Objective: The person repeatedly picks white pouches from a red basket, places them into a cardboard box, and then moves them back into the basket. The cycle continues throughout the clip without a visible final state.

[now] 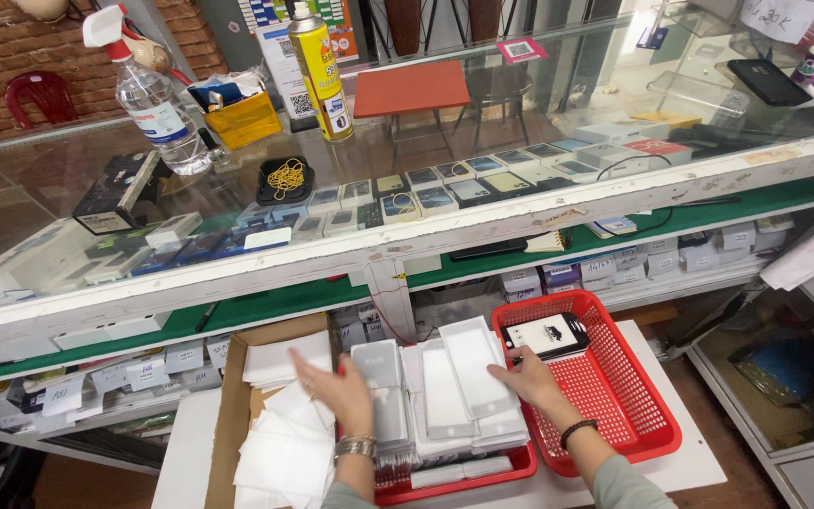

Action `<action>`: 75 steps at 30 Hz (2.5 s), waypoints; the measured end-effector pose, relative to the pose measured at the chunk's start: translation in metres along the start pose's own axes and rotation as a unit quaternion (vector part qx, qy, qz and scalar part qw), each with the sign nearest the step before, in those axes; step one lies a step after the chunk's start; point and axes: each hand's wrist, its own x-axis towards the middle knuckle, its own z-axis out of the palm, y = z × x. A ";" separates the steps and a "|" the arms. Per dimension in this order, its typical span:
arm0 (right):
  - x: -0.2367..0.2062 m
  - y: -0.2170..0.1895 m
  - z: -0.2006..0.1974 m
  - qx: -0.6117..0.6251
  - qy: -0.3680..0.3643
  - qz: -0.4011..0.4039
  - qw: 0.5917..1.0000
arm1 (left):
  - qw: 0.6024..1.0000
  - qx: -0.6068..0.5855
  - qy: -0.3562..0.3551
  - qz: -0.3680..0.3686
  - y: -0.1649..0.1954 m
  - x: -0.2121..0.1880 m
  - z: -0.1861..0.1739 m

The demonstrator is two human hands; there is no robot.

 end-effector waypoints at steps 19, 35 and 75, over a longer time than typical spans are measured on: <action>-0.004 -0.009 -0.022 0.245 -0.049 -0.052 0.967 | 0.823 -0.220 -0.433 -0.295 0.063 -0.068 0.086; 0.006 -0.014 -0.009 0.336 -0.228 -0.059 0.912 | 0.805 -0.347 -0.435 -0.206 0.062 -0.044 0.086; 0.059 0.023 -0.052 0.615 0.123 0.287 0.724 | 0.788 -0.303 -0.373 -0.385 0.021 -0.076 0.085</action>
